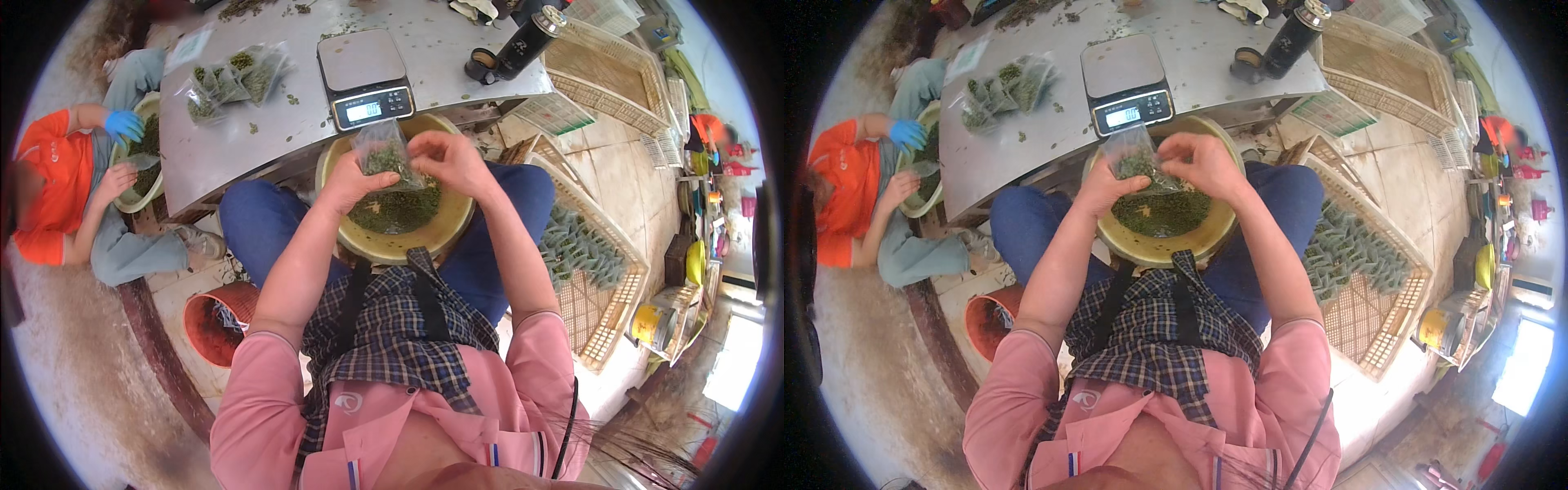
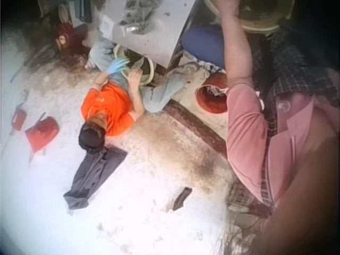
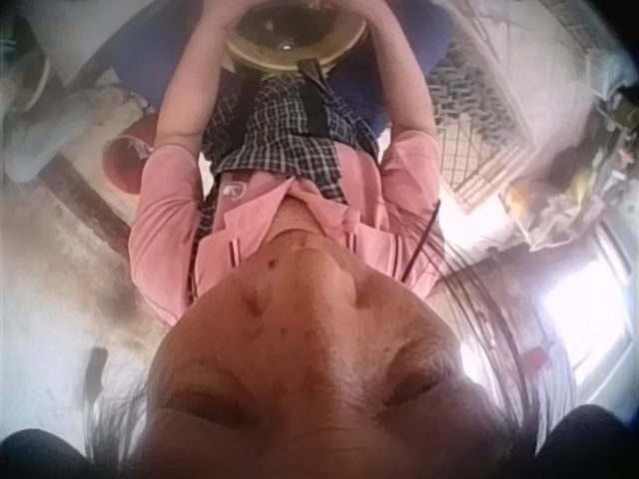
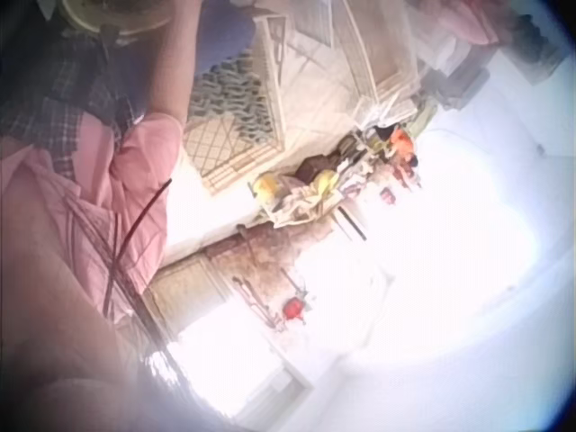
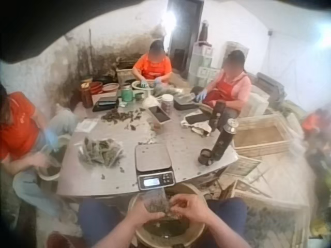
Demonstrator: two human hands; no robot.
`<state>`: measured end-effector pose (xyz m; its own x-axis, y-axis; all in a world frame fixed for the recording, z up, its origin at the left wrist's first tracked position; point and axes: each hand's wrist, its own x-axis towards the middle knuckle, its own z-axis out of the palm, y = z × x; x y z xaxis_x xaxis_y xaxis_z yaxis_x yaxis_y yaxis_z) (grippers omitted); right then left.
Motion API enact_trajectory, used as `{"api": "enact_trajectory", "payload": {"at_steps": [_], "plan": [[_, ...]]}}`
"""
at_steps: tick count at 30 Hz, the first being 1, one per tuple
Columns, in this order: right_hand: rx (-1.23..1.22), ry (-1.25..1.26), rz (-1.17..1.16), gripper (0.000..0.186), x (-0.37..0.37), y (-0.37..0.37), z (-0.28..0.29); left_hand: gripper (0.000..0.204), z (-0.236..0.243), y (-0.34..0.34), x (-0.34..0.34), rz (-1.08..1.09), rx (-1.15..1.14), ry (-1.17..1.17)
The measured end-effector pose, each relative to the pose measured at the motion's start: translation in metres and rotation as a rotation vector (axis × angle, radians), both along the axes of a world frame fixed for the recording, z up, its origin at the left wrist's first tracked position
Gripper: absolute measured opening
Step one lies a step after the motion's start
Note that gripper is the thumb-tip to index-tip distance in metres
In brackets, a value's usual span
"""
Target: The person scoops dried green vegetables from a bowl into small plastic bags, weighs each bag on a digital scale, and places the filled bags into a basket. The process is repeated continuously.
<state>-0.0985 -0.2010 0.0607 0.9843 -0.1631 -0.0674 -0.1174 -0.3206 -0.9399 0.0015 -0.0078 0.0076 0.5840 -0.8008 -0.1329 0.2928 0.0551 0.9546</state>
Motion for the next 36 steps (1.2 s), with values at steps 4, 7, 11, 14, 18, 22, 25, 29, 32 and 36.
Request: {"api": "enact_trajectory", "payload": {"at_steps": [4, 7, 11, 14, 18, 22, 25, 29, 32, 36], "plan": [[-0.212, -0.063, -0.039, 0.029, 0.005, 0.008, 0.071, 0.054, 0.002, -0.003, -0.006, 0.106, 0.117, -0.430], [-0.564, -0.016, 0.163, 0.032, 0.011, 0.015, 0.079, 0.053, 0.012, -0.007, -0.010, 0.142, 0.199, -0.484], [-0.852, 0.025, 0.225, 0.037, 0.007, 0.025, 0.069, 0.052, 0.012, -0.009, -0.013, 0.235, 0.239, -0.589], [-0.875, 0.200, 0.246, 0.034, 0.004, 0.029, 0.065, 0.049, 0.012, -0.009, -0.014, 0.277, 0.229, -0.629], [-0.610, 0.484, 0.406, 0.034, 0.014, 0.033, 0.066, 0.048, 0.003, -0.006, -0.015, 0.268, 0.236, -0.747], [-0.332, 0.454, 0.431, 0.035, 0.007, 0.017, 0.019, 0.049, -0.014, -0.010, -0.013, 0.144, 0.313, -0.815], [-0.296, 0.274, 0.420, 0.031, -0.004, 0.013, 0.002, 0.047, -0.025, -0.019, -0.017, 0.117, 0.328, -0.782], [-0.653, 0.252, 0.152, 0.026, -0.012, 0.030, 0.022, 0.040, -0.021, -0.013, -0.017, 0.181, 0.340, -0.702], [-0.569, 0.294, 0.212, 0.031, -0.024, 0.030, 0.013, 0.035, -0.022, -0.017, -0.030, 0.163, 0.397, -0.701], [-0.616, 0.064, -0.001, 0.040, -0.058, 0.025, 0.036, 0.033, -0.018, -0.025, -0.032, 0.087, 0.278, -0.576]]}}
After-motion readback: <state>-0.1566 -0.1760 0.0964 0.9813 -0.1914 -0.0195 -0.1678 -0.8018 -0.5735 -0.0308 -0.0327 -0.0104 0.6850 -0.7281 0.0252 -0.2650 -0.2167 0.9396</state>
